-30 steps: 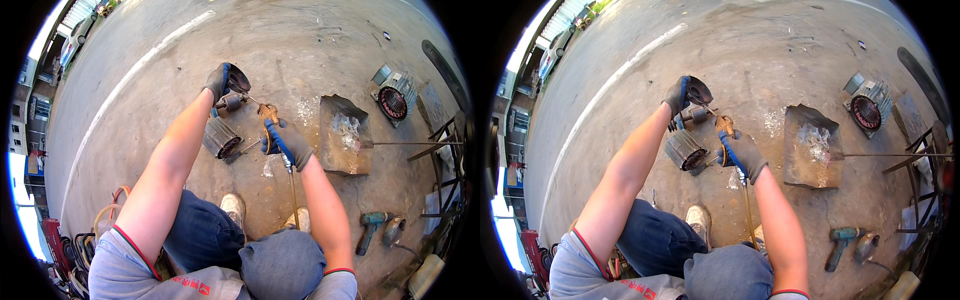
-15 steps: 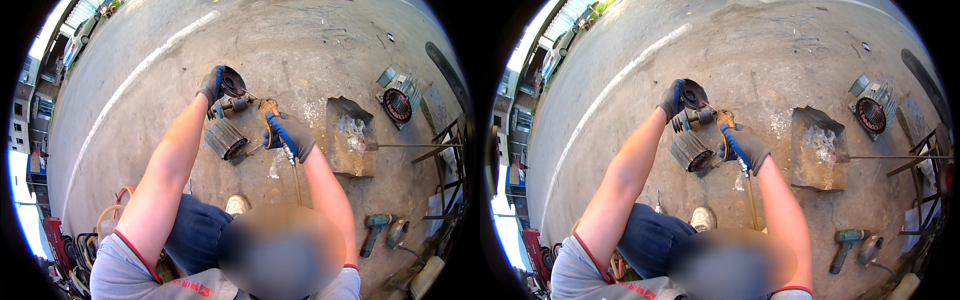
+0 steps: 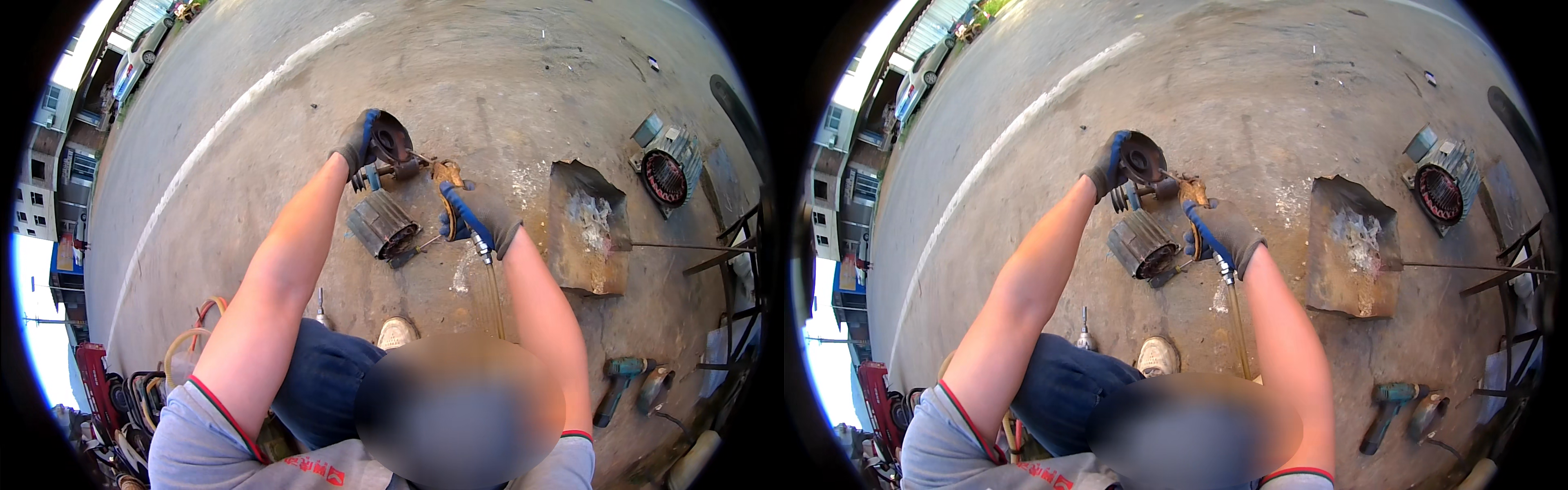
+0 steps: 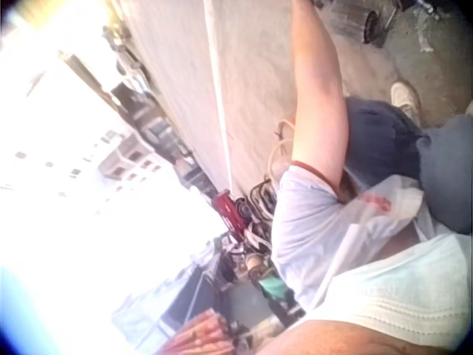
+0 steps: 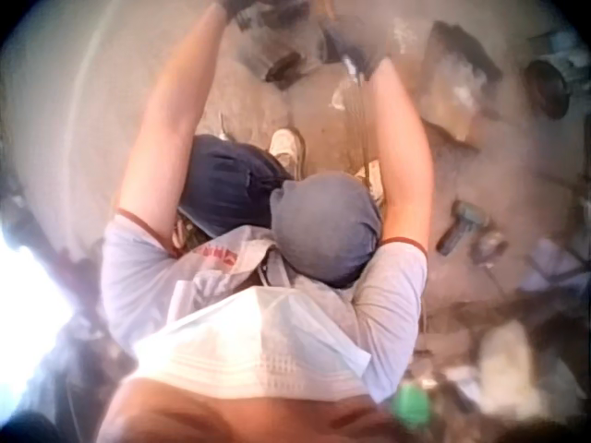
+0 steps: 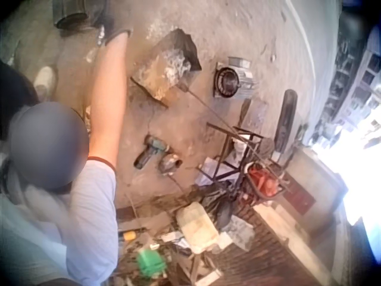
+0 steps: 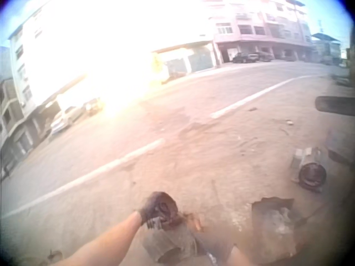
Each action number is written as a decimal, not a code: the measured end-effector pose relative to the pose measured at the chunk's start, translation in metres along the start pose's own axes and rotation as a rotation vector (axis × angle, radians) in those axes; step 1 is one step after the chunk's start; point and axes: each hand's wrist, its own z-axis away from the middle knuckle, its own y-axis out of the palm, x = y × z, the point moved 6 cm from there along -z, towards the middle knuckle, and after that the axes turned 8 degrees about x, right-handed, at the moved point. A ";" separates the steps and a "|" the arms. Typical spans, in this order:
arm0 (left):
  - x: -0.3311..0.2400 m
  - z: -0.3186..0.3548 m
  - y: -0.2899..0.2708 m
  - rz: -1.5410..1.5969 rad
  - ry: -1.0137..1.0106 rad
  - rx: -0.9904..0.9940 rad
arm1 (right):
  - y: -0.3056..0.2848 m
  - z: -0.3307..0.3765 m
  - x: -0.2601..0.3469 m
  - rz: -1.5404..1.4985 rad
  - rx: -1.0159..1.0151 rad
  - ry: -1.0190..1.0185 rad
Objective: The person disassembles an electric motor on a concrete floor. They use a cordless impact driver to remove bolts from the motor housing, then separate the stator and rotor. The person uses a screwdriver to pry off a fan cover and a pneumatic air gun to blow dust out of the motor components.
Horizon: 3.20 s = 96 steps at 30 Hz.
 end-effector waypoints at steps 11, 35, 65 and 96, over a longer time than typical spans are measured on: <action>0.000 0.028 0.052 0.034 -0.061 0.089 | 0.002 -0.007 0.008 0.042 -0.045 -0.142; -0.009 0.063 0.012 -0.335 0.090 0.236 | 0.031 0.063 -0.022 -0.210 0.284 -0.222; 0.121 0.348 -0.051 0.342 -0.235 0.041 | 0.020 0.087 -0.084 -0.072 0.069 -0.029; 0.371 0.442 -0.034 -0.800 -0.345 -0.424 | 0.074 0.118 -0.167 0.340 -0.051 0.222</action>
